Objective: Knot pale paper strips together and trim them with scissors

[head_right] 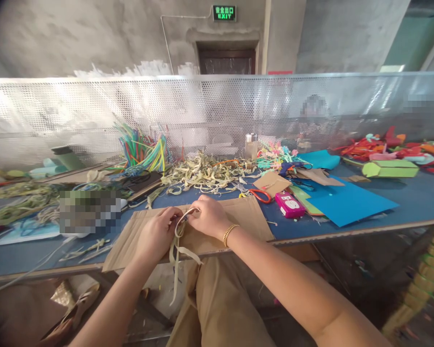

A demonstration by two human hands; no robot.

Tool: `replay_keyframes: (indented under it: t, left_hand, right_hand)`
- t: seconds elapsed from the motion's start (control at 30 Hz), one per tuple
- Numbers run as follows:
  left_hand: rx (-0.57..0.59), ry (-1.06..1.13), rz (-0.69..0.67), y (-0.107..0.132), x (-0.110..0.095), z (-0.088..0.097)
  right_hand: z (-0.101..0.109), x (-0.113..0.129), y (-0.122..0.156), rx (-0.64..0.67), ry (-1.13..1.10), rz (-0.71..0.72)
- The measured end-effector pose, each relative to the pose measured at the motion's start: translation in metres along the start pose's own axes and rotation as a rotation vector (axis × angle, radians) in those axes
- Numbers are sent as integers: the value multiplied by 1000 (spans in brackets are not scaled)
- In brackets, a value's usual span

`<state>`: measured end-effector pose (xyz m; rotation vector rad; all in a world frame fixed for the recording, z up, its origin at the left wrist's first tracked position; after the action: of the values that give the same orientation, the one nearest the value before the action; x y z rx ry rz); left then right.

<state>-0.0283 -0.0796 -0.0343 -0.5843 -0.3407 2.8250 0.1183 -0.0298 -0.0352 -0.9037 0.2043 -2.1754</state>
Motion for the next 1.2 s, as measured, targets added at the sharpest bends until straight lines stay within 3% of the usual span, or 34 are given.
replay_keyframes:
  t: [0.27, 0.43, 0.6, 0.8, 1.07, 1.2]
  left_hand:
    - [15, -6, -13, -1, -1, -1]
    - [2, -7, -11, -1, 0, -1]
    - [1, 13, 3, -1, 1, -1]
    - [-2, 7, 46, 2, 3, 2]
    - [34, -44, -105, 7, 3, -4]
    - [50, -56, -103, 7, 1, -4]
  right_hand:
    - [7, 1, 2, -102, 6, 4]
    - [2, 0, 2, 2, 0, -8]
    - [1, -1, 2, 1, 36, 11]
    - [4, -10, 4, -81, 108, -100]
    - [2, -18, 1, -115, 170, -215]
    - [5, -19, 1, -163, 101, -148]
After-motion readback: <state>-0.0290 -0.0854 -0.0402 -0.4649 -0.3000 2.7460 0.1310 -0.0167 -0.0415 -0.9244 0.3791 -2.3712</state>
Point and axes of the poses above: each hand's wrist, its own y-axis away from the middle knuckle, its own z-axis out of the back of the hand, x = y × z, the point moved 4 cm from there along -y, towards the middle knuckle, and after that the axes turned 14 degrees about x, right-handed, at the moved point
